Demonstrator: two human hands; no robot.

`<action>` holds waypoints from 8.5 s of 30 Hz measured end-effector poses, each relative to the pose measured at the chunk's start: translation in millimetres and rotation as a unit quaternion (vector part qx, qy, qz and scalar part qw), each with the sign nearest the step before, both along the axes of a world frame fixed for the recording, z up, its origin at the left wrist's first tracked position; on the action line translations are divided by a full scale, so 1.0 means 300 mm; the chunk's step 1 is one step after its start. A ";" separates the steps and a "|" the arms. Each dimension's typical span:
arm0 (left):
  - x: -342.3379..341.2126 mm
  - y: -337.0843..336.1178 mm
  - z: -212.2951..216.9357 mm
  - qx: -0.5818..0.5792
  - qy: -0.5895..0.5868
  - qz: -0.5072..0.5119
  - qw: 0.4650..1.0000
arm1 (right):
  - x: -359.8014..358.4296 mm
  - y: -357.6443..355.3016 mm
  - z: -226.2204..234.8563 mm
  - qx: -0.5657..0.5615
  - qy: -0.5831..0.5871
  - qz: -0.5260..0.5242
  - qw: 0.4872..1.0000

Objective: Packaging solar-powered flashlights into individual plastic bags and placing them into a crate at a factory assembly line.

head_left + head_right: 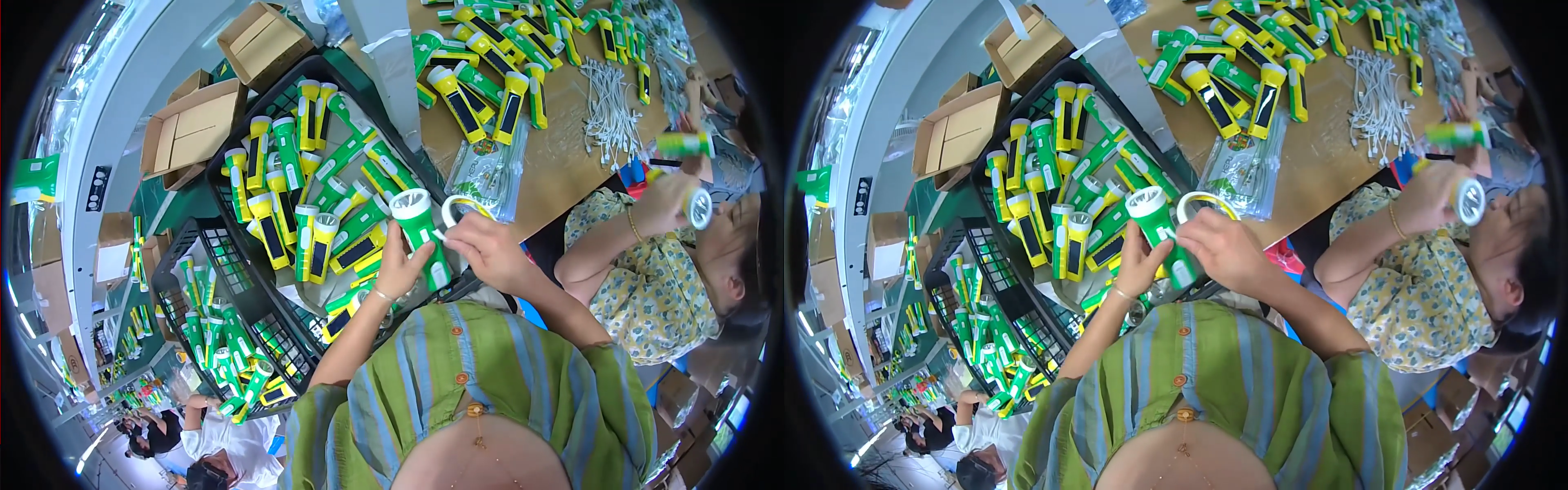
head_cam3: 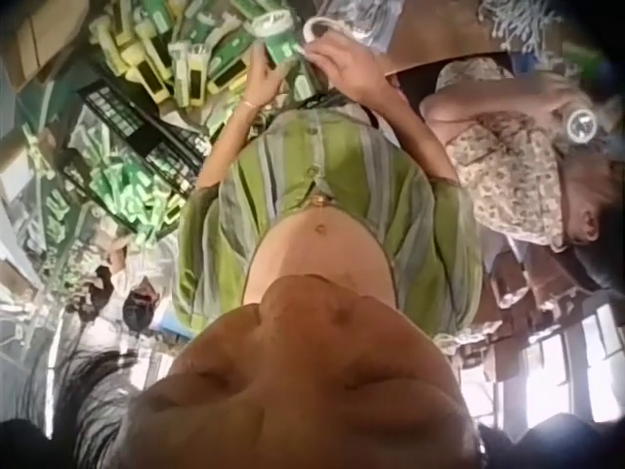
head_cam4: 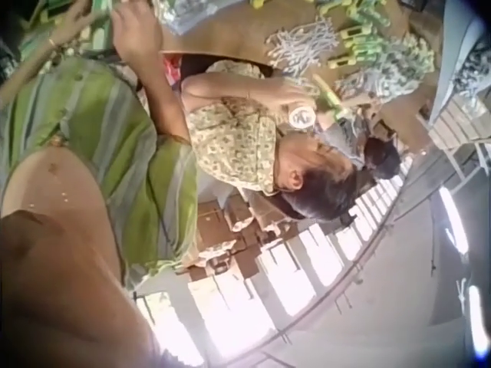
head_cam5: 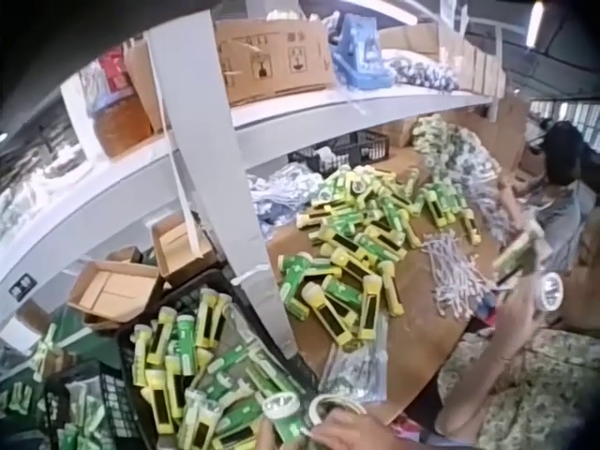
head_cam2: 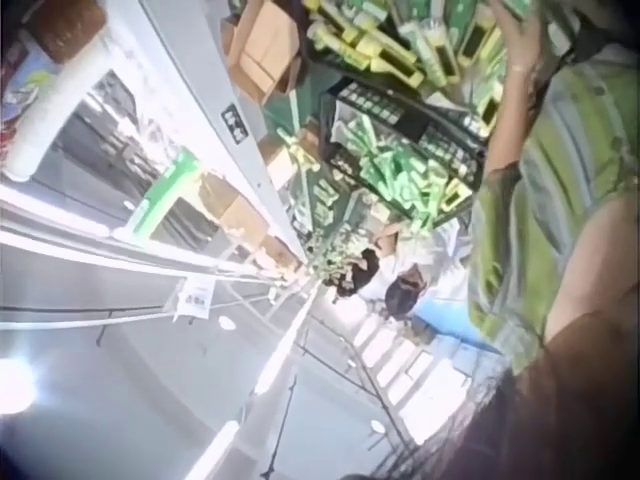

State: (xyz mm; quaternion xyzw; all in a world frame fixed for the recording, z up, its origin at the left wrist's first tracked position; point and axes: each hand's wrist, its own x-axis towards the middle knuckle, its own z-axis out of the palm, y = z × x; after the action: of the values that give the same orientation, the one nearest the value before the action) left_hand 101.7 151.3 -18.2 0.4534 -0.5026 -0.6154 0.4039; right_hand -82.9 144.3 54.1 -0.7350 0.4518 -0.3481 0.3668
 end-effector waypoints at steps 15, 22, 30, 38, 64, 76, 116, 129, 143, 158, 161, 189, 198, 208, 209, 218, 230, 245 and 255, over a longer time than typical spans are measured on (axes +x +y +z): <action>-0.020 -0.007 0.156 -0.156 -0.139 -0.048 0.977 | 0.008 -0.014 -0.046 0.050 -0.033 0.036 0.998; -0.032 0.016 0.152 -0.159 -0.174 0.040 0.971 | 0.038 -0.013 -0.009 0.048 0.015 -0.015 0.999; 0.017 -0.008 0.155 -0.143 -0.144 0.008 0.979 | 0.042 -0.047 -0.033 0.007 0.051 -0.028 0.998; 0.019 -0.095 0.251 -0.007 -0.012 -0.090 0.996 | -0.053 -0.080 0.050 0.135 0.047 0.110 0.984; -0.159 -0.554 0.056 -0.066 -0.235 -0.208 0.947 | -0.240 -0.154 -0.170 0.028 -0.017 -0.217 0.976; 0.524 0.272 -0.028 -0.083 -0.439 -0.149 0.882 | 0.057 -0.039 -0.002 -0.001 -0.065 0.016 0.998; 0.022 0.093 0.163 -0.132 -0.163 0.026 0.977 | 0.071 0.006 -0.037 0.073 0.117 0.022 0.990; -0.198 -0.231 0.199 -0.116 -0.288 -0.014 0.950 | -0.190 -0.150 -0.022 0.280 -0.049 0.077 0.956; -0.459 -0.745 -0.104 -0.220 -0.305 0.116 0.919 | -0.306 -0.267 -0.306 0.015 0.057 -0.174 0.983; 0.491 -0.024 -0.247 -0.232 -0.690 0.127 0.673 | 0.093 -0.091 0.015 0.023 -0.073 0.006 0.997; 0.554 -0.045 -0.272 -0.166 -0.572 0.091 0.798 | 0.107 -0.070 0.018 0.032 -0.059 0.036 0.997; 0.078 -0.030 0.149 -0.087 -0.174 -0.021 0.981 | 0.108 -0.060 -0.104 0.024 -0.059 0.055 0.996; 0.071 -0.032 0.183 -0.080 -0.133 -0.064 0.986 | 0.105 -0.060 -0.109 0.020 -0.063 0.048 0.997; 0.045 -0.002 0.183 -0.176 -0.247 0.038 0.952 | 0.106 -0.071 -0.058 0.066 0.068 -0.020 0.995; 0.052 -0.012 0.195 -0.149 -0.213 0.028 0.965 | 0.104 -0.072 -0.060 0.065 0.068 -0.020 0.995; 0.038 -0.120 0.237 0.032 0.001 -0.062 0.998 | -0.045 -0.097 0.020 0.160 0.028 0.143 0.976; -0.442 -0.605 0.107 -0.085 -0.324 -0.031 0.942 | -0.281 -0.300 -0.164 -0.057 0.084 -0.201 0.974; 0.168 -0.324 0.044 -0.400 -0.454 0.109 0.789 | -0.276 -0.160 -0.214 0.035 0.012 -0.199 0.979; 0.758 -0.238 -0.130 0.029 -0.509 0.242 0.825 | 0.061 -0.144 0.030 0.010 -0.051 -0.037 0.998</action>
State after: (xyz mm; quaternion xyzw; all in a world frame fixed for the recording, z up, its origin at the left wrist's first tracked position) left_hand 329.1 79.9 -57.1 0.8210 -0.4929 -0.1937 0.2133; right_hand -64.7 101.3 63.0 -0.6956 0.4627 -0.3935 0.3837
